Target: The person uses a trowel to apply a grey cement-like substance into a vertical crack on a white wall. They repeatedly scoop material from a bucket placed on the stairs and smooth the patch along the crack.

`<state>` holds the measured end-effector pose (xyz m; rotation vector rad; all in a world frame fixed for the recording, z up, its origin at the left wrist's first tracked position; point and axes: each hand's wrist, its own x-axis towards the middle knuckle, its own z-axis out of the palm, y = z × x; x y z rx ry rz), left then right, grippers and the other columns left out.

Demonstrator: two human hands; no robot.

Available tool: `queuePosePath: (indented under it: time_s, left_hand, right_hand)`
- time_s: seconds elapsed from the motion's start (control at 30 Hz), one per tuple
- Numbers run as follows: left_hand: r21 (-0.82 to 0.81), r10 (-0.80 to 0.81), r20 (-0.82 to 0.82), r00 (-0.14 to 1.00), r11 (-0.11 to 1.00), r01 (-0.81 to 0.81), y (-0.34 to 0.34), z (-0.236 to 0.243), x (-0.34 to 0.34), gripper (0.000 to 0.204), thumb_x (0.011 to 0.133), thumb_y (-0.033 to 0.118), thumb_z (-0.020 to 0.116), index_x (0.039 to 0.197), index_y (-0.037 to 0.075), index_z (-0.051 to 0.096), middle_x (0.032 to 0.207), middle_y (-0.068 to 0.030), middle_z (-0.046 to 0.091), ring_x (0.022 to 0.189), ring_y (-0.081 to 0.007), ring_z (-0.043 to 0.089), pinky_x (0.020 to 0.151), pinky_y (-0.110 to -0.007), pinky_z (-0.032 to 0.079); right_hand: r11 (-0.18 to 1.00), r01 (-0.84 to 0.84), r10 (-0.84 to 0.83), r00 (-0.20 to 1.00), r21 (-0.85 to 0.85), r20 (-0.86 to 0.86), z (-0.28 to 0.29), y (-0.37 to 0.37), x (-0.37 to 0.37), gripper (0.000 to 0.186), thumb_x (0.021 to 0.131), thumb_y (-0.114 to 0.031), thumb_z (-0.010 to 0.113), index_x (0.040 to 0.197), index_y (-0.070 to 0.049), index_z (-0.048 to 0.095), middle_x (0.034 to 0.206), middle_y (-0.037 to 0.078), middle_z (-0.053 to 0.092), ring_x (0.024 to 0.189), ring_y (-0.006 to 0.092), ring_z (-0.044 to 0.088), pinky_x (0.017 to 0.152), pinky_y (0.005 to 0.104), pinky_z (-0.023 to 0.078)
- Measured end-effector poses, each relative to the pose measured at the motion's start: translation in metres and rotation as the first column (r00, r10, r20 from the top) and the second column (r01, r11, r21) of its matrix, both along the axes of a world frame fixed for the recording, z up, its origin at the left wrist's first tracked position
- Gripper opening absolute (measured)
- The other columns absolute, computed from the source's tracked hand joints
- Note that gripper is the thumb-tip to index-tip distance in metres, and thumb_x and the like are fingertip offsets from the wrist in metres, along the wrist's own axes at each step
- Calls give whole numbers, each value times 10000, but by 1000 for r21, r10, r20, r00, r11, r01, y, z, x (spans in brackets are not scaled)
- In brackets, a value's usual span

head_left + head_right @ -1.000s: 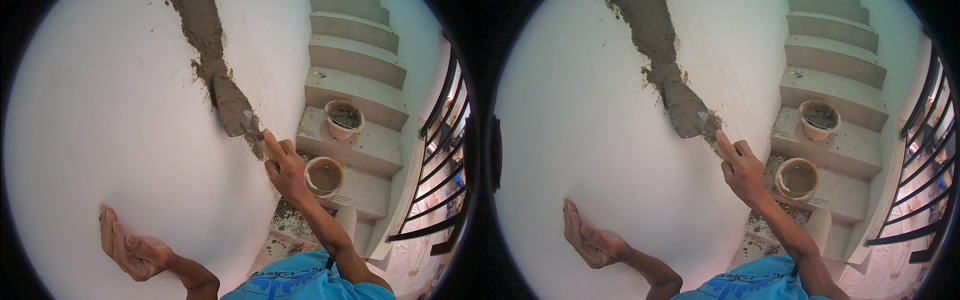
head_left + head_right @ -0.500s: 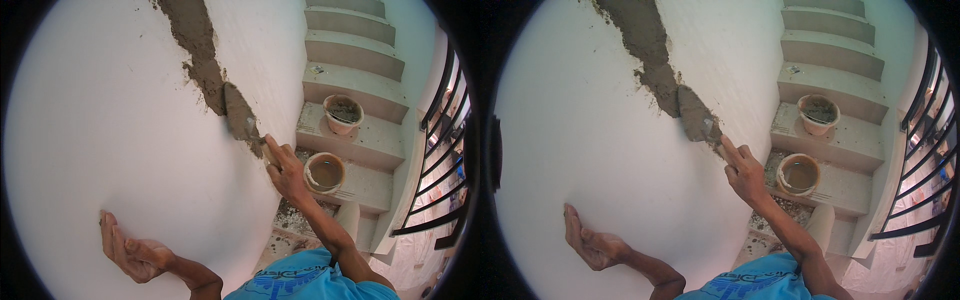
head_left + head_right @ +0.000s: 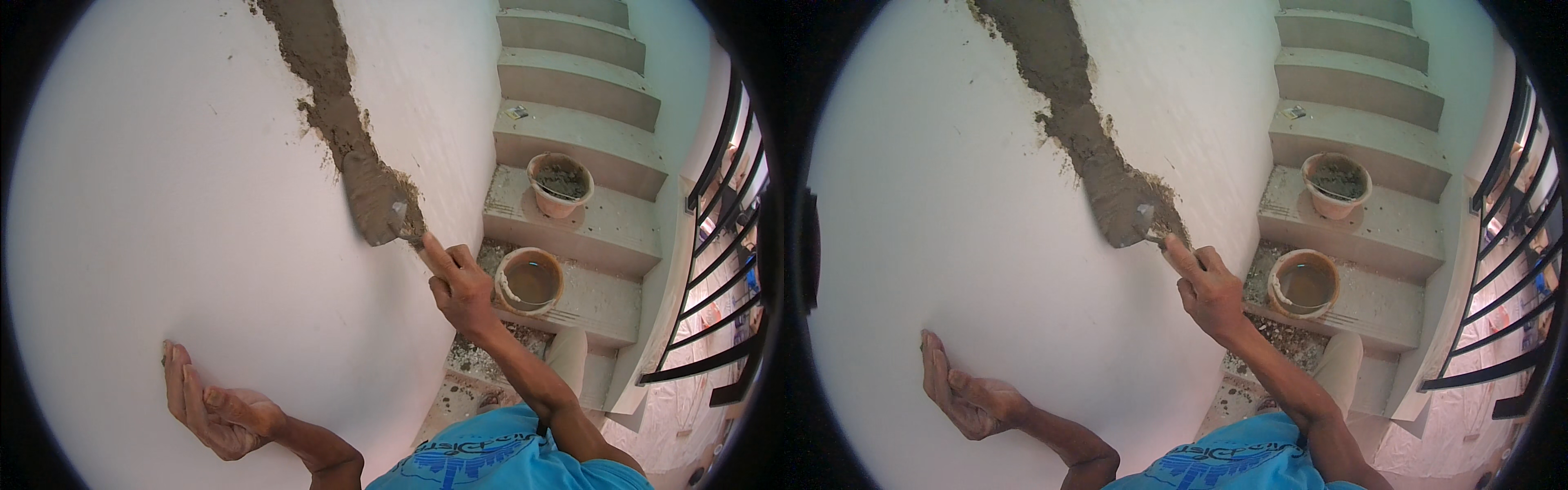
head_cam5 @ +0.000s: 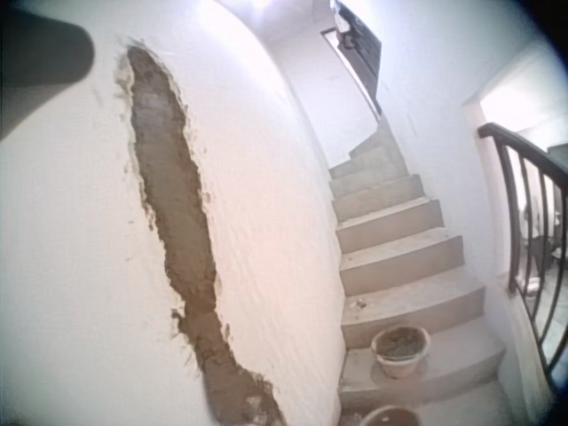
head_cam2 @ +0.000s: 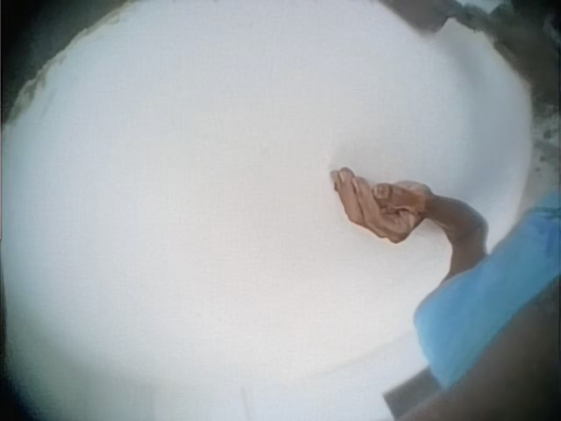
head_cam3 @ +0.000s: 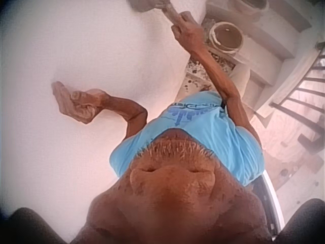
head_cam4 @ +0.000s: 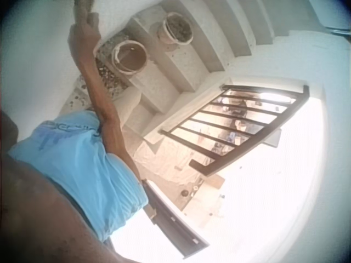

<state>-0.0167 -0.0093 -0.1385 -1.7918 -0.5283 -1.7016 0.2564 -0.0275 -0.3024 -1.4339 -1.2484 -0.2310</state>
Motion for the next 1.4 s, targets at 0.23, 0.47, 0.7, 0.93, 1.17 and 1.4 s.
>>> queuePosePath:
  time_s: [0.23, 0.47, 0.7, 0.93, 1.17, 1.4]
  left_hand:
    - [11, 10, -7, 1000, 1000, -10, 4, 2, -3, 322, 1071, 82, 432, 1167, -160, 621, 1195, -296, 657, 1133, -424, 654, 1014, -507, 556]
    - [9, 12, -7, 1000, 1000, -12, 0, 0, -5, 329, 1069, 91, 437, 1157, -167, 622, 1185, -299, 658, 1139, -427, 650, 1013, -519, 553]
    - [-8, 9, 7, 1000, 1000, -8, 1, 0, -3, 327, 1067, 86, 428, 1143, -165, 623, 1173, -300, 659, 1138, -436, 650, 1018, -525, 556]
    - [-14, -14, -7, 1000, 1000, 14, 3, -1, -3, 317, 1064, 75, 427, 1137, -165, 620, 1172, -303, 656, 1145, -443, 647, 1016, -537, 558]
    - [-13, -23, -2, 1000, 1000, 23, 3, -2, -3, 307, 1062, 65, 427, 1131, -163, 620, 1171, -301, 656, 1139, -439, 652, 1021, -534, 558]
    - [1, -15, 8, 1000, 1000, 15, 2, 1, 0, 301, 1058, 61, 433, 1130, -160, 623, 1173, -298, 658, 1133, -439, 653, 1012, -531, 561]
  right_hand:
    - [993, 51, -48, 998, -110, 28, -29, -4, 2, 852, 707, 63, 678, 1488, -240, 522, 852, 74, 544, 702, 225, 603, 595, 382, 535]
    - [1000, -6, 6, 1000, -22, -15, -3, -7, -7, 843, 713, 41, 694, 1489, -238, 517, 898, 87, 568, 743, 238, 622, 600, 373, 541]
    - [989, 6, -13, 999, -146, -47, -45, -7, -4, 860, 715, 42, 694, 1506, -234, 498, 889, 92, 555, 718, 234, 599, 605, 384, 526]
    - [1000, -5, 5, 1000, -11, -9, 23, -6, -2, 849, 730, 59, 673, 1512, -218, 493, 865, 79, 533, 691, 214, 574, 591, 360, 518]
    - [998, 53, -54, 996, 13, 67, 31, 18, -7, 860, 741, 57, 682, 1526, -217, 467, 864, 78, 515, 681, 223, 552, 577, 357, 514]
    - [992, -12, 4, 998, -128, -68, -2, -7, -10, 862, 748, 53, 687, 1533, -217, 456, 899, 97, 527, 739, 243, 590, 635, 385, 531]
